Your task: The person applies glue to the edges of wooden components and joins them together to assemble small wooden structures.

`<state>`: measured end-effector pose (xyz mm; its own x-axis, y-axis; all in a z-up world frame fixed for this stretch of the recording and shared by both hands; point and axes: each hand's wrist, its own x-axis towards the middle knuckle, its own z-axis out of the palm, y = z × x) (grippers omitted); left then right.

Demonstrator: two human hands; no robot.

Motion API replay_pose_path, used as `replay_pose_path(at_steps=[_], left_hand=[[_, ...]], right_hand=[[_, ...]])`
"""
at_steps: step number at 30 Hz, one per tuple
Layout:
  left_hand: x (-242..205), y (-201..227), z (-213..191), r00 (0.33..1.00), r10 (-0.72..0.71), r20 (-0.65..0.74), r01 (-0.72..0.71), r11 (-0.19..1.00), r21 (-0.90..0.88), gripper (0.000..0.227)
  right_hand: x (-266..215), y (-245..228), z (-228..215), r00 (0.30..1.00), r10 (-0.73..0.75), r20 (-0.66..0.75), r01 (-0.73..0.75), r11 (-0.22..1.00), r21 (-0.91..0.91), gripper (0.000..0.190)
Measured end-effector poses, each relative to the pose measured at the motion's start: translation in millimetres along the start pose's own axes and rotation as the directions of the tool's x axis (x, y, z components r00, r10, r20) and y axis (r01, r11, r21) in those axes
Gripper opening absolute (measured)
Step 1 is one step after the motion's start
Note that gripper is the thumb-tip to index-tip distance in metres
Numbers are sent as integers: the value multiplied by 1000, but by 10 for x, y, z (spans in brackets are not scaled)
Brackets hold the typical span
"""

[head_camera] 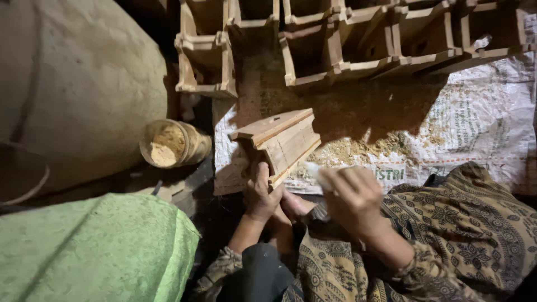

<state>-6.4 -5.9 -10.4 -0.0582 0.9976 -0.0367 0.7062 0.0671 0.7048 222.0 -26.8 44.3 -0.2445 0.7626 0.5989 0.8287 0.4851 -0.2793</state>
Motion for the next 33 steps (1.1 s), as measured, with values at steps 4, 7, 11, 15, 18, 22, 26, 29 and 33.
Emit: replay_pose_path(at_steps=[4,7,11,15,18,22,26,29,33], left_hand=[[97,36,-224,947,296,-127,-302,953,-27,33],[150,270,-422,881,472,-42,-468,881,74,70],[287,592,-554,871,483,88,-477,792,380,82],[455,647,-492,831,546,105,-539,745,393,52],[488,537,-413,856,474,206,-512,723,463,58],[514,639,-677,855,422,303,-518,645,562,61],[538,535,-713,826,520,217,-548,648,530,26],[549,423,-682,918,393,48,-381,842,382,12],[588,310,-641,934,-344,101,250,422,-872,34]], right_hand=[[34,444,-201,970,242,-15,-238,961,144,24],[-84,810,-375,905,424,-32,-403,879,253,19],[-138,1073,-558,739,673,-33,-635,712,301,23],[-377,1528,-480,346,938,5,-748,273,605,26],[-532,1867,-435,241,970,28,-821,189,538,23],[-1086,2576,-106,381,913,-147,-875,408,260,25],[-1249,2873,125,420,843,-336,-894,449,8,36],[-1336,2977,273,492,774,-400,-866,481,-134,47],[-1332,2934,324,582,713,-391,-813,533,-236,37]])
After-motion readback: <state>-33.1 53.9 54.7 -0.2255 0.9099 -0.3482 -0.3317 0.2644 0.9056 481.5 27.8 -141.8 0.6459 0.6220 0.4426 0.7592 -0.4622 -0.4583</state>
